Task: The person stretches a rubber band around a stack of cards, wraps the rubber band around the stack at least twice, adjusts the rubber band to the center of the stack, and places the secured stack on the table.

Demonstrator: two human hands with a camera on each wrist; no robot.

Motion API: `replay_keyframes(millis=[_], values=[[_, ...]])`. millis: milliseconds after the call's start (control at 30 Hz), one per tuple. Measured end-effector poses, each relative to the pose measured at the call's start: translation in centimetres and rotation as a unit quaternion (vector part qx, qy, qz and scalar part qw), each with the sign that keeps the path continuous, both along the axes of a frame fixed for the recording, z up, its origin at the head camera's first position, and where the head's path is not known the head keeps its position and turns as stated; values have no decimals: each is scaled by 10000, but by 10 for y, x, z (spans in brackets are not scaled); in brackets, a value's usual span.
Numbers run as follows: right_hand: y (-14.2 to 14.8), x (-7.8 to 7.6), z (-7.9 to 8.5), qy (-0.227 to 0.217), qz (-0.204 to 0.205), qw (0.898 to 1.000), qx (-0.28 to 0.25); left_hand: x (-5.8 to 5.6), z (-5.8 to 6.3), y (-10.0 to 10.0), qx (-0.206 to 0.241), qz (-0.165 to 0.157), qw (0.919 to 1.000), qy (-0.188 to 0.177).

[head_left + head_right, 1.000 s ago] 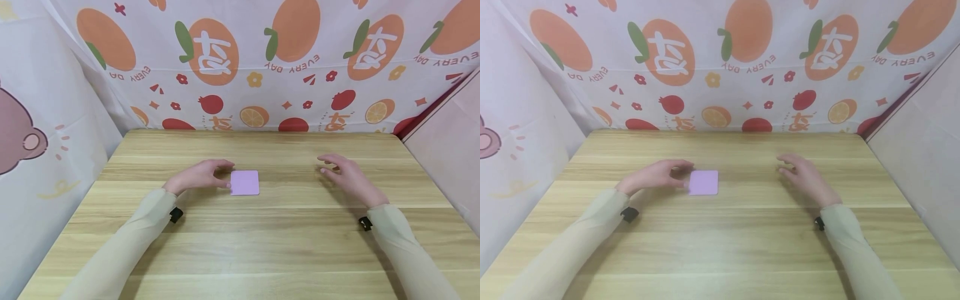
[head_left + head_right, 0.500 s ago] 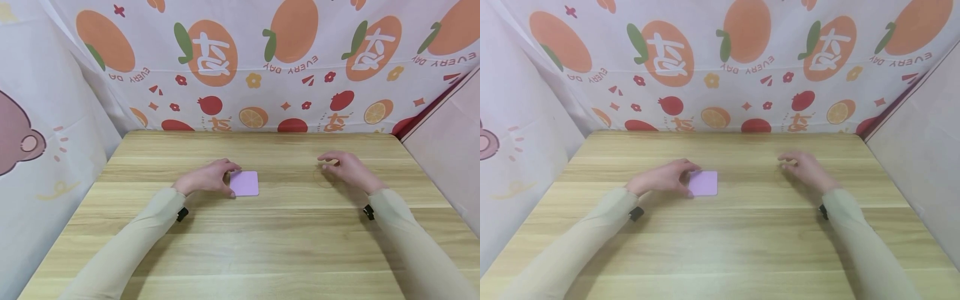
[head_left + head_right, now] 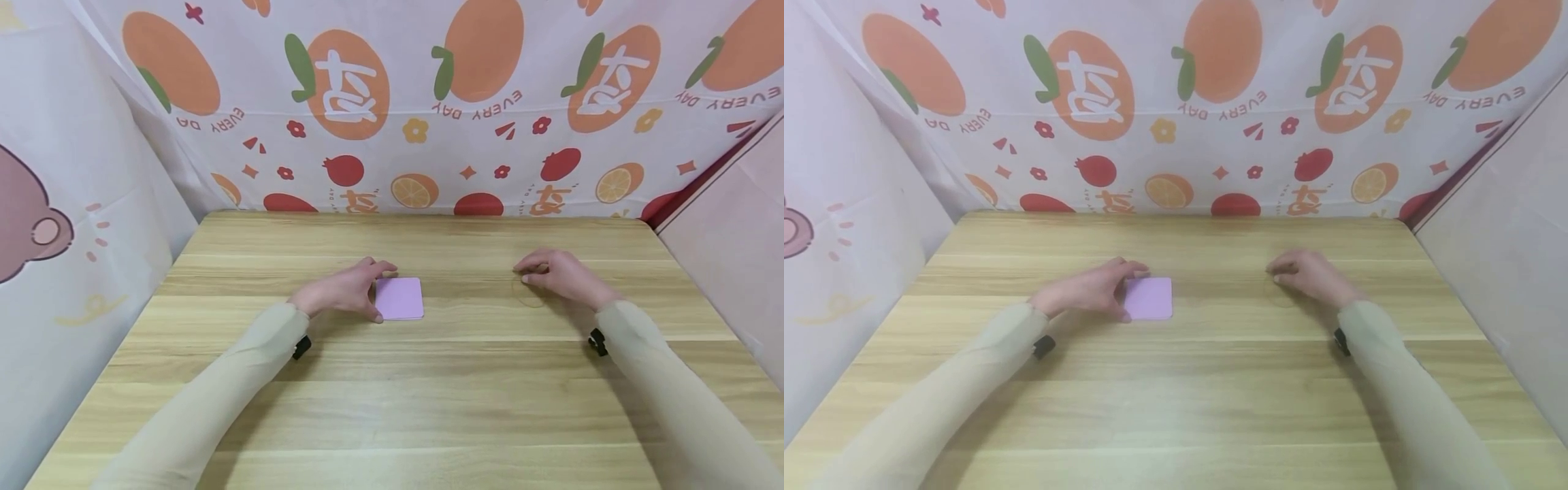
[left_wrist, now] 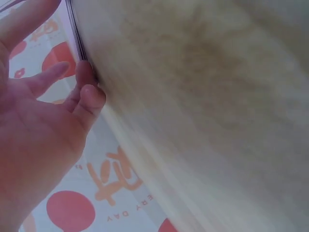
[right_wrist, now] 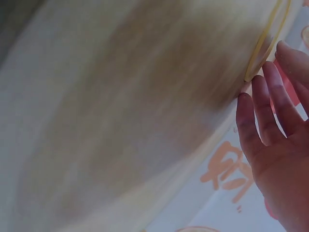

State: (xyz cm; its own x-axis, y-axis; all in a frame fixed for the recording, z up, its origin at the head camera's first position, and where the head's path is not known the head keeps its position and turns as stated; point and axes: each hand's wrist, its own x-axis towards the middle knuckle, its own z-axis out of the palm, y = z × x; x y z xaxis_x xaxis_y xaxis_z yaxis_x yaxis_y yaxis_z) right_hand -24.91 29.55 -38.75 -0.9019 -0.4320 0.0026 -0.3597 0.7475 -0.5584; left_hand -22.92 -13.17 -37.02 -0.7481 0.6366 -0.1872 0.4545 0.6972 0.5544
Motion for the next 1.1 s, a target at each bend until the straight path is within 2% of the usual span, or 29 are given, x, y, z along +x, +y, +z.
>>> replay_keyframes(millis=[233,400,633,800,1000,1100], values=[[3,-4,-1,-185,-185,9996,-145,-6,3,8,-174,61,9994,-304],[4,-6,-3,-290,-238,9991,-176,-10,4,10,-301,-73,9987,-407],[0,-8,-6,-124,-204,9997,-26,-10,0,10,-408,-36,9987,-301],[-1,-8,-7,-232,-88,9996,-101,-8,-1,9,-365,-25,9992,-167],[3,-7,-6,-333,-104,9993,-138,-5,-4,8,-75,-135,9997,187],[4,-8,-7,-390,-136,9990,-146,-3,-4,9,97,-126,9996,215]])
